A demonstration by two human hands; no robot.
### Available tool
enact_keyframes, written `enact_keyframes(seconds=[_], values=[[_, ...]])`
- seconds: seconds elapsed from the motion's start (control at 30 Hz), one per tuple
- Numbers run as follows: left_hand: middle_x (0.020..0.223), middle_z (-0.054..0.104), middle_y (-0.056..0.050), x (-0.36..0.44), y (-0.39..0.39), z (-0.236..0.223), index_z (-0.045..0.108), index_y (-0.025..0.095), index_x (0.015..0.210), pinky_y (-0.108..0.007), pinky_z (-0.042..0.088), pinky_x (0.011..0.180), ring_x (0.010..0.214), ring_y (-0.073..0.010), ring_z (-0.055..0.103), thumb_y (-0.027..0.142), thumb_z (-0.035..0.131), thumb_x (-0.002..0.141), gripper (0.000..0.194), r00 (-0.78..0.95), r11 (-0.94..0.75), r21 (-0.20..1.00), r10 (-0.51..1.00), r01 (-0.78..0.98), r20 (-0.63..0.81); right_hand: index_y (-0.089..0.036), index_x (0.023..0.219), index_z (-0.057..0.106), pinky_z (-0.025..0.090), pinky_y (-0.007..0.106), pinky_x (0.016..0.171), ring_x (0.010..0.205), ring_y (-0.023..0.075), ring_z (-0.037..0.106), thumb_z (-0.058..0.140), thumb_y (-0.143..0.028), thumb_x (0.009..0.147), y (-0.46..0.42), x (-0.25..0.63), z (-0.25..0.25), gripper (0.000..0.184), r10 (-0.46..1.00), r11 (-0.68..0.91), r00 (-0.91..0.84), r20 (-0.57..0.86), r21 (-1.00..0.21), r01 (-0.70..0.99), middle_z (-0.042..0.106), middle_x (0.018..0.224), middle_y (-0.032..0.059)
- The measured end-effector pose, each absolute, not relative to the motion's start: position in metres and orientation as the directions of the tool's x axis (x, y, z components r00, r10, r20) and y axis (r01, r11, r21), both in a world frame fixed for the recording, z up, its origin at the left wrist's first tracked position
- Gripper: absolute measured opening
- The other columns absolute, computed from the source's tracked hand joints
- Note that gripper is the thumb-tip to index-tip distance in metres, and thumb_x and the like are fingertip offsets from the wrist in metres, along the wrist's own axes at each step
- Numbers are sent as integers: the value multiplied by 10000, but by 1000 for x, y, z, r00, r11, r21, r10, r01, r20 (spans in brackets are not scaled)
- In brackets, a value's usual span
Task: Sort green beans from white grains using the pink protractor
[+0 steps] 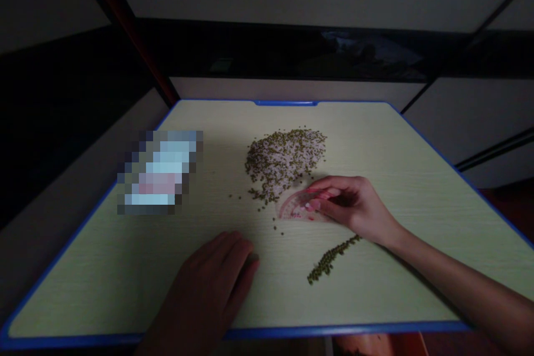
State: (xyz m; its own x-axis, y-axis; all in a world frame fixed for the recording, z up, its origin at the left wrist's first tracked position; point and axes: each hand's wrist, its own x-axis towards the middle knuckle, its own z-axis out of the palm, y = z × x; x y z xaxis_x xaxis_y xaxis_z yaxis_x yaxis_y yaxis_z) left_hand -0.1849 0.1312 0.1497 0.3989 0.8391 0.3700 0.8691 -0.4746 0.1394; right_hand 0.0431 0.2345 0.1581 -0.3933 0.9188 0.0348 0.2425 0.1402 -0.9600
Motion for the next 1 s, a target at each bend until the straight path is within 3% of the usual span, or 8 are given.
enact_keyframes(seconds=[0.37,0.7,1.0], values=[[698,646,28,-185,132,151,493,246,791,-252,507,553,622,-138,638,246,364,911,176,376,-465,180,847,867,377,-122,827,694,373,234,447,489,106,532,651,-241,699,232,45,159,180,904,178,-424,51,-948,265,652,587,29],[743,673,21,-185,132,149,503,239,832,-270,532,598,664,-141,658,270,349,926,183,387,-463,141,844,875,372,-114,860,694,406,246,470,503,119,563,640,-259,723,232,42,157,207,908,196,-413,71,-943,268,683,612,46],[739,664,27,-185,131,149,515,241,822,-272,523,623,662,-143,648,259,376,914,168,366,-457,187,850,869,378,-130,880,723,429,223,474,548,110,572,656,-234,763,233,38,156,171,856,327,-488,169,-909,259,717,712,54]])
